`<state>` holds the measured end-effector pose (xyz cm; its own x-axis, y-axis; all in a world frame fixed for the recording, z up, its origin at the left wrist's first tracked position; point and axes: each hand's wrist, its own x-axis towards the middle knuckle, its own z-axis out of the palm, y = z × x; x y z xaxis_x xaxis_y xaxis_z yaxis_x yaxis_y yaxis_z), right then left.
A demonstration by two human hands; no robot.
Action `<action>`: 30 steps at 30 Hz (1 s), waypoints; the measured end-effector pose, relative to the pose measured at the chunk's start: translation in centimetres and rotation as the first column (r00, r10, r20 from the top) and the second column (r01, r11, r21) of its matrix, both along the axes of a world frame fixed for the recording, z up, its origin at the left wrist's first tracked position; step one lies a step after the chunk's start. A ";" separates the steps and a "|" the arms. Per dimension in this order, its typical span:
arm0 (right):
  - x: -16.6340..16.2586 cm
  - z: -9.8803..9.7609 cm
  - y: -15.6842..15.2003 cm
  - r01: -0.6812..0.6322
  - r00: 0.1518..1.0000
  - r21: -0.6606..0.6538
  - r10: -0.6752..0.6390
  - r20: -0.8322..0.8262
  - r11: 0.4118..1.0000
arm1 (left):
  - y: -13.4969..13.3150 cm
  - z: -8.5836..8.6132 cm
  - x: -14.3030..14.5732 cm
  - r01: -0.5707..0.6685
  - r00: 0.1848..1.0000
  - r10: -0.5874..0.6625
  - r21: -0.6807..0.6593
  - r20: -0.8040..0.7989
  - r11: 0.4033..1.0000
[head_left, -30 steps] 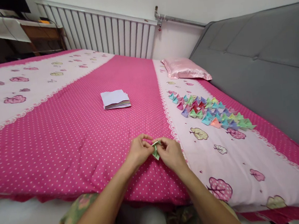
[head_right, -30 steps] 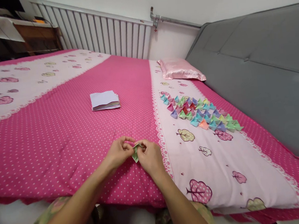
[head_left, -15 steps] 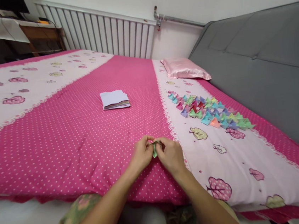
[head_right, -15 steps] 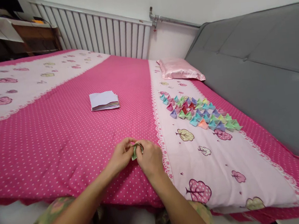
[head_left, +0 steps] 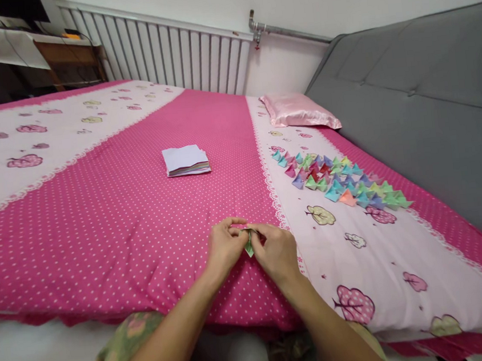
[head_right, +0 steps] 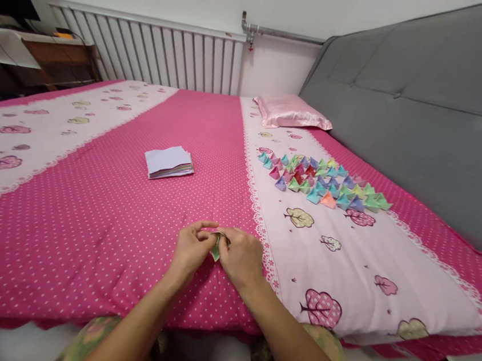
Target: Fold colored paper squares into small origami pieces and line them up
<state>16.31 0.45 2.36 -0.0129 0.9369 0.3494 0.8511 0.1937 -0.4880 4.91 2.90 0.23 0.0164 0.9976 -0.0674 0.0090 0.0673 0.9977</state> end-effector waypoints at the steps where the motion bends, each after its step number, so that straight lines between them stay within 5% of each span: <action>1: 0.1 0.0 0.0 -0.001 1.000 0.001 0.001 -0.006 1.000 | 0.0 0.0 0.0 0.005 1.000 -0.005 0.010 -0.008 1.000; 11: 0.0 0.3 0.1 -0.005 1.000 -0.029 0.005 0.013 1.000 | -0.1 0.4 -0.1 0.010 0.997 -0.010 0.006 -0.074 1.000; 22: 0.0 0.0 0.2 -0.056 0.985 -0.003 0.055 -0.164 0.998 | 0.0 0.4 0.0 0.002 0.999 -0.001 0.011 -0.044 1.000; 26: -0.1 -0.2 0.3 -0.044 0.935 -0.027 0.032 -0.353 0.999 | -0.2 0.7 0.2 -0.033 0.996 0.037 0.056 -0.078 0.998; 30: -0.2 -0.5 0.6 -0.064 0.791 -0.118 -0.022 -0.612 0.991 | -0.4 1.0 0.3 -0.049 0.992 0.062 0.117 -0.112 0.992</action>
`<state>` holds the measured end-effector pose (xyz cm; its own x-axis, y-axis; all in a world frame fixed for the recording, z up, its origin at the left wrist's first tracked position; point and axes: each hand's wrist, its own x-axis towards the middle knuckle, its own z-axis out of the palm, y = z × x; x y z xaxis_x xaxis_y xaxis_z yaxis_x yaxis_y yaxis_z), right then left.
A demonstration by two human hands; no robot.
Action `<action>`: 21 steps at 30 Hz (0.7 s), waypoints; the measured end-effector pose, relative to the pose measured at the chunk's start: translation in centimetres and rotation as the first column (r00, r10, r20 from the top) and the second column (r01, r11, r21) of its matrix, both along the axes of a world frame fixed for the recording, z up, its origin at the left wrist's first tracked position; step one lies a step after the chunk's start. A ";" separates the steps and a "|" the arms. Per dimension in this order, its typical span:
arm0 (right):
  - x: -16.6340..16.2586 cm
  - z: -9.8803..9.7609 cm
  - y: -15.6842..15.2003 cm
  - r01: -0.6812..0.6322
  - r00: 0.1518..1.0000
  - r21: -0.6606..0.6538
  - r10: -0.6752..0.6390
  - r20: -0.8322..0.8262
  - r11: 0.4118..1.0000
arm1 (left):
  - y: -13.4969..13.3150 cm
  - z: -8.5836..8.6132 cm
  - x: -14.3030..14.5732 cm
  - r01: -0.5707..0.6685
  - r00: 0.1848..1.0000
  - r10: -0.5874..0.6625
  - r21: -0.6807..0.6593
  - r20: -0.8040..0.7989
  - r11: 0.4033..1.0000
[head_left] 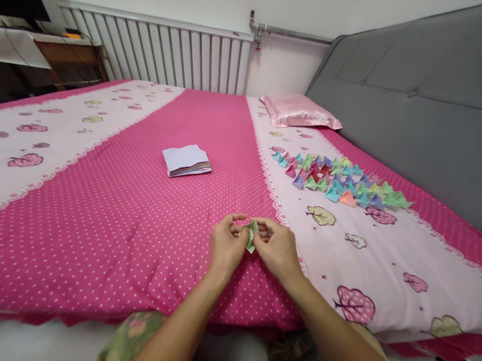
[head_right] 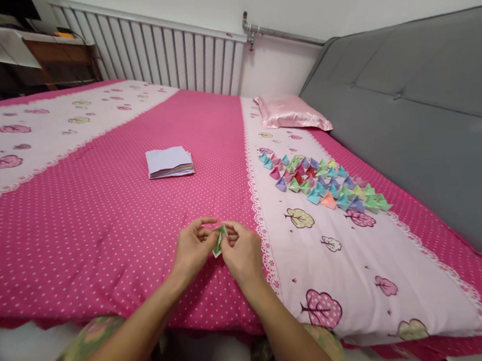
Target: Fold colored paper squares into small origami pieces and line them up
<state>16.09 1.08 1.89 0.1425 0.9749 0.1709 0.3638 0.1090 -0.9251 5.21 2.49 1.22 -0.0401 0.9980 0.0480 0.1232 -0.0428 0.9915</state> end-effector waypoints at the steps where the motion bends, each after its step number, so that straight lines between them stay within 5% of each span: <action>1: 0.0 -0.1 0.1 0.000 0.998 -0.022 -0.001 -0.055 1.000 | 0.0 0.1 0.0 0.002 1.000 -0.002 0.013 -0.006 1.000; 7: -0.1 -0.5 0.3 -0.065 0.957 -0.088 0.037 -0.288 0.994 | -0.2 0.2 0.2 -0.014 0.999 0.013 0.041 0.035 0.999; 16: -0.2 -1.0 0.2 -0.241 0.773 -0.324 -0.021 -0.634 0.915 | -0.3 0.5 0.2 -0.014 0.999 0.009 0.109 0.046 0.994; 21: -0.3 -1.7 0.5 -0.279 0.717 -0.276 0.008 -0.697 0.920 | -0.4 0.4 0.3 -0.001 0.999 -0.004 0.123 0.038 0.992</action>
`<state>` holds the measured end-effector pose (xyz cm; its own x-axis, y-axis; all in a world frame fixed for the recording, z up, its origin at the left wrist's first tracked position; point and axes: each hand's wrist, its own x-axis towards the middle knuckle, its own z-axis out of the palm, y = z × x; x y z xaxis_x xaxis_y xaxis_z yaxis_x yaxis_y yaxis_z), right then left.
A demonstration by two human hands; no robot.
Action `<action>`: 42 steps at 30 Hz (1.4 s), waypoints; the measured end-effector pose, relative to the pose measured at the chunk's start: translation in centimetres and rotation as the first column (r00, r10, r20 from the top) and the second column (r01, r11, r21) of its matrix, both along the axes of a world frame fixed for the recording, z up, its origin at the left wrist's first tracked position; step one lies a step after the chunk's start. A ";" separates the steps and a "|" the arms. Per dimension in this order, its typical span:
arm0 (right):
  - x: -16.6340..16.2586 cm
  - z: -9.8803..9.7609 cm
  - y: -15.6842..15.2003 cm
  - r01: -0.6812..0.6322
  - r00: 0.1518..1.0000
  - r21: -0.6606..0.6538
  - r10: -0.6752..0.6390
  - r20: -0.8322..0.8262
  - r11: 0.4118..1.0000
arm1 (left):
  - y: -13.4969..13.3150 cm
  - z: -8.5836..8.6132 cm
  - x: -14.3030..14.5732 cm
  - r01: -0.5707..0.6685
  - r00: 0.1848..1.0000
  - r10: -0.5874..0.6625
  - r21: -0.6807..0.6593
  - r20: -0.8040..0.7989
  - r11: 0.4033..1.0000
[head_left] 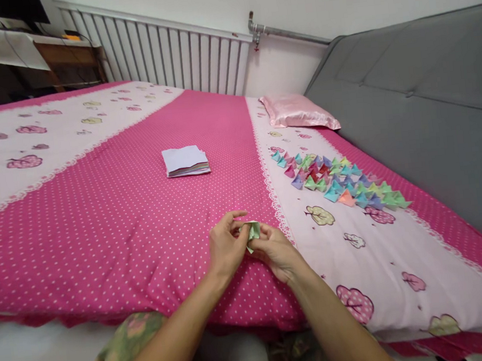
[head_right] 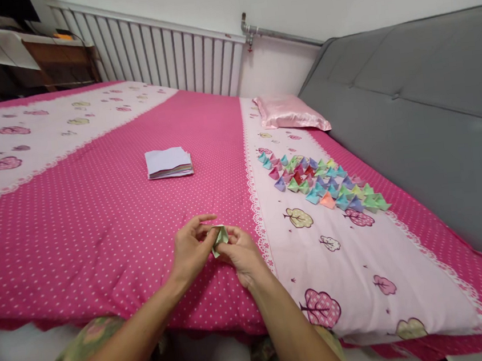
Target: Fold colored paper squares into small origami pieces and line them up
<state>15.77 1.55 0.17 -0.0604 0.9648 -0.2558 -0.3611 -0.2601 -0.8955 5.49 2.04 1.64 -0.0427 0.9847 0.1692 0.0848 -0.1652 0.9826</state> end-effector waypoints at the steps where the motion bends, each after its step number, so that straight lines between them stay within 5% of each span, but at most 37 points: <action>1: 0.0 -0.1 0.0 -0.001 1.000 0.008 0.001 -0.002 1.000 | 0.0 -0.1 0.0 -0.002 1.000 0.002 0.001 0.000 1.000; 5: -0.1 0.0 0.0 0.041 0.998 0.030 -0.043 0.053 0.999 | 0.3 -0.3 -0.1 0.014 1.000 -0.014 -0.016 0.018 1.000; 13: 0.6 1.1 0.2 0.097 0.948 0.127 -0.130 0.290 0.987 | 0.9 0.3 -0.5 0.112 0.978 -0.052 -0.303 0.200 0.946; 21: 1.1 1.1 0.0 0.018 0.758 0.308 -0.214 0.616 0.951 | 0.8 0.8 -0.7 0.146 0.948 -0.021 -0.376 0.317 0.915; 34: 0.4 1.9 -0.7 -0.033 0.679 0.373 -0.253 0.689 0.927 | 1.0 0.3 -0.7 0.127 0.938 0.020 -0.396 0.347 0.910; 42: 1.2 2.0 0.0 0.002 0.689 0.382 -0.278 0.670 0.924 | 0.6 1.5 -0.7 0.278 0.913 -0.063 -0.503 0.403 0.819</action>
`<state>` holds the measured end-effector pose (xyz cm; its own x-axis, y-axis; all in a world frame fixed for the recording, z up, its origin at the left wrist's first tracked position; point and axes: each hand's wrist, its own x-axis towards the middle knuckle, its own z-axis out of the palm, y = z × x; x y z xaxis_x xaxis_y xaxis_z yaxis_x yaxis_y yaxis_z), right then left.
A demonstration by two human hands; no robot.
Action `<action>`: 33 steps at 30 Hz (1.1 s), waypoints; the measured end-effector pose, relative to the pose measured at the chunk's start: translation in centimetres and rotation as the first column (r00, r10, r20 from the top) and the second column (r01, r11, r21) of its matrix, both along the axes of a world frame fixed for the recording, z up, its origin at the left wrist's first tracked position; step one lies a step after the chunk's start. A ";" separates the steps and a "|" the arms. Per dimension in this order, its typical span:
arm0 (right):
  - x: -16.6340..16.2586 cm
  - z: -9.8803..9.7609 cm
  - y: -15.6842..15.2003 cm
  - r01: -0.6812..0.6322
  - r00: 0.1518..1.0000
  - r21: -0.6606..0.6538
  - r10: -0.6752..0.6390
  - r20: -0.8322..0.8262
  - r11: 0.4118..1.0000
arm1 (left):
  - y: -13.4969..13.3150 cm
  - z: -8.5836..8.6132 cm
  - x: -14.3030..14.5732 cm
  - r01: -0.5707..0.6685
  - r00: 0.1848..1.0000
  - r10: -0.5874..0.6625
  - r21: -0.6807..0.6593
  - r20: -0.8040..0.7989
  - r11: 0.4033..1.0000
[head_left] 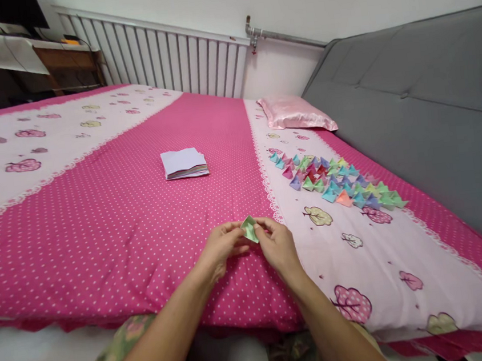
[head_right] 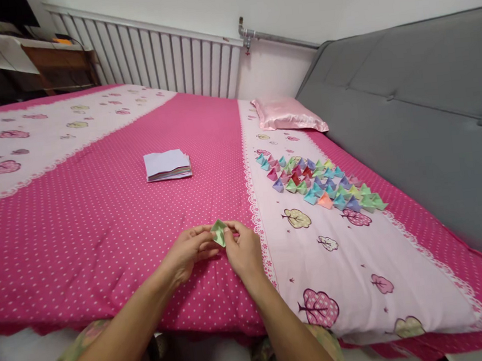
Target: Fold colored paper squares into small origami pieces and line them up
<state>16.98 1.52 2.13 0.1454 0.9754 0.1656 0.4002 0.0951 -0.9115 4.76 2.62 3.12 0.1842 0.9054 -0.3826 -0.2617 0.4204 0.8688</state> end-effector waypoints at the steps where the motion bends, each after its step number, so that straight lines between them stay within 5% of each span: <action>1: 0.1 0.0 0.1 0.000 1.000 0.000 0.000 0.002 1.000 | -0.1 0.1 0.0 0.000 1.000 0.000 -0.015 0.018 1.000; 10: 0.5 0.4 0.2 -0.073 0.993 -0.031 0.076 0.086 0.997 | 0.3 0.2 -0.3 0.001 0.990 0.016 -0.120 0.143 0.993; 23: 0.0 0.3 -0.1 -0.129 0.987 -0.014 0.127 -0.098 0.992 | 0.5 0.3 -0.3 -0.166 0.934 0.208 -0.162 0.291 0.973; 33: 0.5 0.1 0.1 -0.087 0.991 0.061 0.080 0.109 0.994 | 0.5 -0.1 -0.3 -0.170 0.945 0.211 -0.176 0.249 0.970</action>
<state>17.49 1.61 2.26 0.0425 0.9699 0.2399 0.4823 0.1904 -0.8550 4.42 3.17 3.02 0.1268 0.8692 -0.4779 -0.5613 0.4601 0.6880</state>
